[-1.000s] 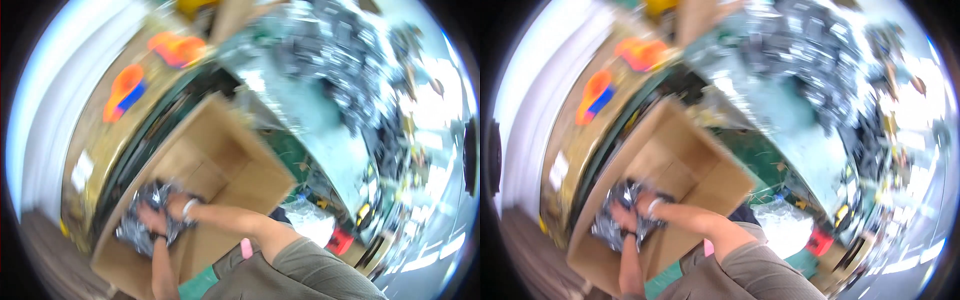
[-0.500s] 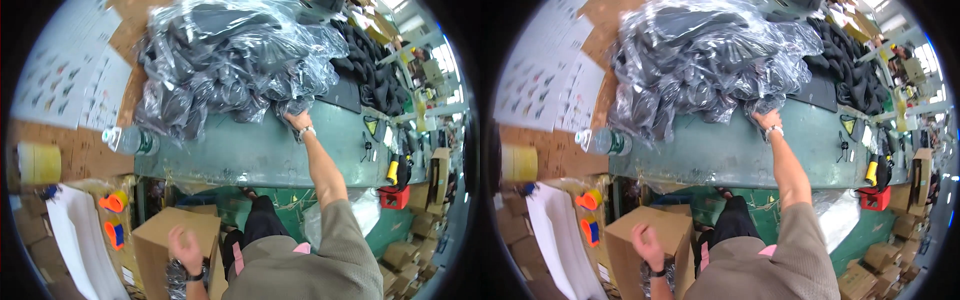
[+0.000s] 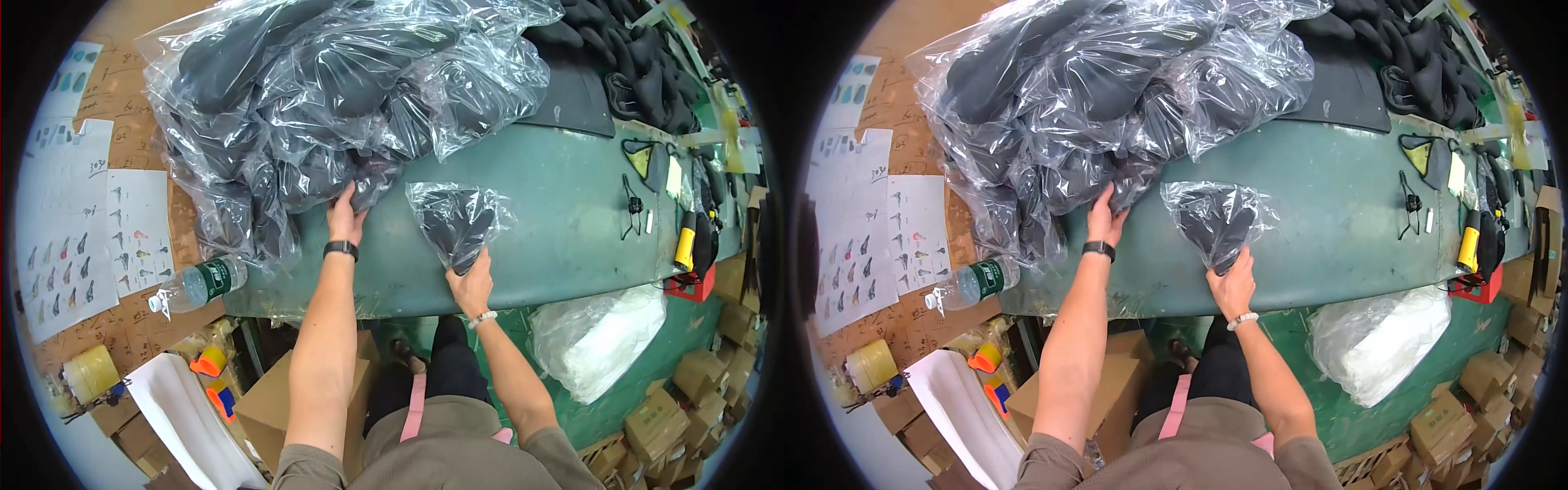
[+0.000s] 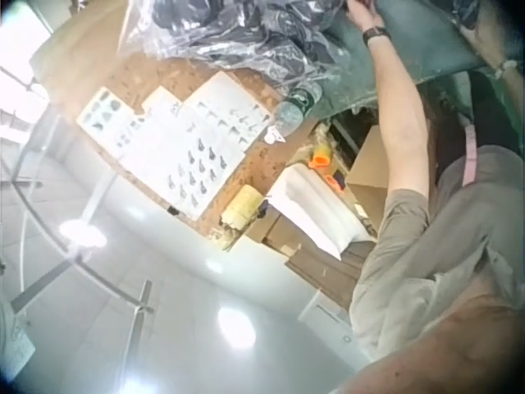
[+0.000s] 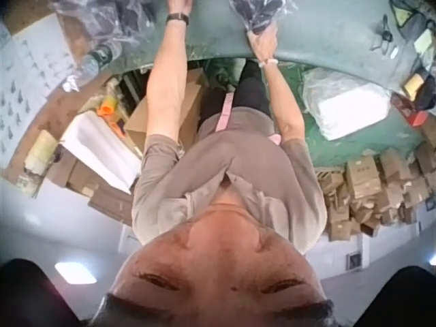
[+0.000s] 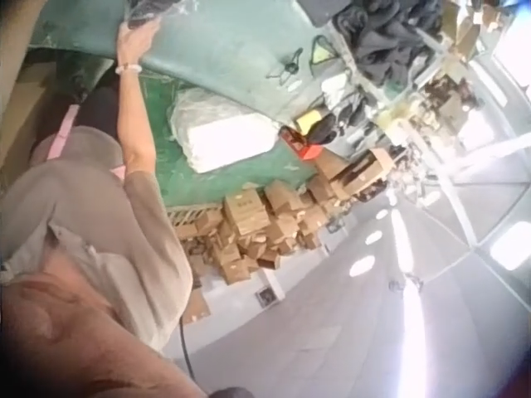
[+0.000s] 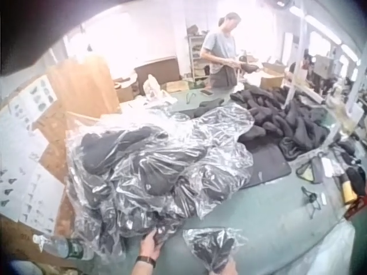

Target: Packing bicycle saddles into plastic bags and then placing them into a cardboard box for shipping.

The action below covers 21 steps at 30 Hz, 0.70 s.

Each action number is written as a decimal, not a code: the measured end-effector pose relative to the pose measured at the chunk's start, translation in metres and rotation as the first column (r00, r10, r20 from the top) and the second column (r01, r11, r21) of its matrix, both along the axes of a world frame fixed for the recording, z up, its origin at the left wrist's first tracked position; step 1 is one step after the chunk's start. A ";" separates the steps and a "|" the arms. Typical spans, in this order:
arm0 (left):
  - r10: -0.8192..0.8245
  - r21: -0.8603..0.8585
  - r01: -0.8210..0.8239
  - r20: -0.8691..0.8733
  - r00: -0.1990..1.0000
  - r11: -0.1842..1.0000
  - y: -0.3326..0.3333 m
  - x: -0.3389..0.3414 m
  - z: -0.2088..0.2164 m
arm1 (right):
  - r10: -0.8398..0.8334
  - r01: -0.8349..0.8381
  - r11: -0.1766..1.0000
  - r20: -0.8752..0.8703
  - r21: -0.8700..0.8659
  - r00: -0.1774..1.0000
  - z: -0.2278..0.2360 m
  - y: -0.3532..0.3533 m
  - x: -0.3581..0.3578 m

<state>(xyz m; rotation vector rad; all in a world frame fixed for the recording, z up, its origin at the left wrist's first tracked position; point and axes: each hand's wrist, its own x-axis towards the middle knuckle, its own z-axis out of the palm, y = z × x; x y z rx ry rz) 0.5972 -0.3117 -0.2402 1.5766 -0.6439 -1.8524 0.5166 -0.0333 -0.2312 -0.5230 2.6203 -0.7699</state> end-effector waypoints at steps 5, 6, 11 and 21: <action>-0.163 0.067 0.163 -0.004 0.987 0.984 0.063 0.095 0.019 | -0.010 0.009 1.000 0.074 0.009 0.997 0.012 0.010 -0.013; -0.222 0.041 0.224 -0.060 0.973 0.974 0.075 0.123 0.021 | -0.025 0.026 1.000 0.060 -0.012 0.998 0.006 0.010 -0.010; -0.285 -0.042 0.783 0.918 0.276 0.621 0.122 0.161 0.051 | -0.097 0.104 0.991 0.082 -0.088 0.992 -0.008 0.007 -0.001; -0.463 0.170 0.692 0.847 0.261 0.701 0.136 0.079 0.036 | 0.181 -0.145 0.946 0.102 -0.289 0.978 -0.038 -0.005 0.005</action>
